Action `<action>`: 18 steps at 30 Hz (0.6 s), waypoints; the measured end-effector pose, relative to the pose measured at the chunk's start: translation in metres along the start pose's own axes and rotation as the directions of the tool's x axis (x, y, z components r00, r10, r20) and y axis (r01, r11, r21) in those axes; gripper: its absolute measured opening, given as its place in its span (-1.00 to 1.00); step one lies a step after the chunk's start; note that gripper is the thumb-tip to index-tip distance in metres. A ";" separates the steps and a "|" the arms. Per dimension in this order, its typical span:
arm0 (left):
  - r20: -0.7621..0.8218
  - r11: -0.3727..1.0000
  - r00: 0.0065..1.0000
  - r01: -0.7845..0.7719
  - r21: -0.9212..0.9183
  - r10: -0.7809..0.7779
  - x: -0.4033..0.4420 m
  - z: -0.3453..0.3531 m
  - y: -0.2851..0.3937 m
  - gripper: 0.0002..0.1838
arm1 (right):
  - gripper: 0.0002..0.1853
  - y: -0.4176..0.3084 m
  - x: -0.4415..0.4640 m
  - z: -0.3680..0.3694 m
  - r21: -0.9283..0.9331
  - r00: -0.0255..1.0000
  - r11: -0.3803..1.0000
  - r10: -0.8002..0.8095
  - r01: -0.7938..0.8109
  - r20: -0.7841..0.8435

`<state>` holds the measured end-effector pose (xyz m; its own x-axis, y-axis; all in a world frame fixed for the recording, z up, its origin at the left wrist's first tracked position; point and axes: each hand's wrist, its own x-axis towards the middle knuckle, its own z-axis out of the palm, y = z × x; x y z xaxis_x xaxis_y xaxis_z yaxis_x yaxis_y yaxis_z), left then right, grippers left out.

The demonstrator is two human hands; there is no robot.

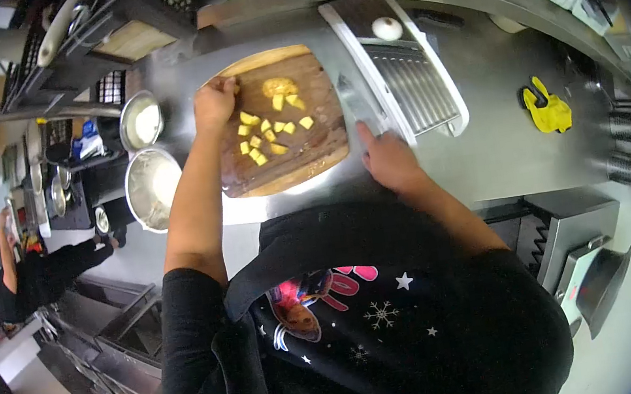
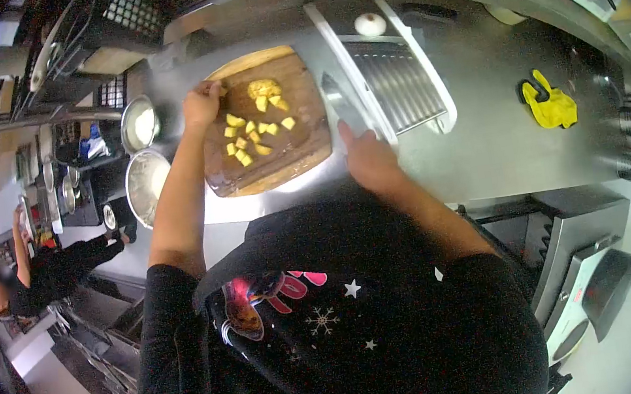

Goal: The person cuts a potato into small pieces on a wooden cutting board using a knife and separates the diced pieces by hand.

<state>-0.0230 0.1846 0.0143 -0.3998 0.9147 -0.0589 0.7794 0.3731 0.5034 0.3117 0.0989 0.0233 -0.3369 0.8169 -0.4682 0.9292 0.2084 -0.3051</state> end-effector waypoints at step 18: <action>0.584 -0.039 0.772 0.611 -0.791 0.252 -0.056 -0.059 0.005 -0.73 | -0.26 -0.053 -0.022 -0.023 0.426 0.861 0.854 -0.048 0.299 -0.507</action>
<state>-0.0252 0.1257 0.0704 0.1691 0.8907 -0.4219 -0.6559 0.4212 0.6263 0.2733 0.0822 0.0691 -0.2580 0.9656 0.0321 0.6285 0.1930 -0.7535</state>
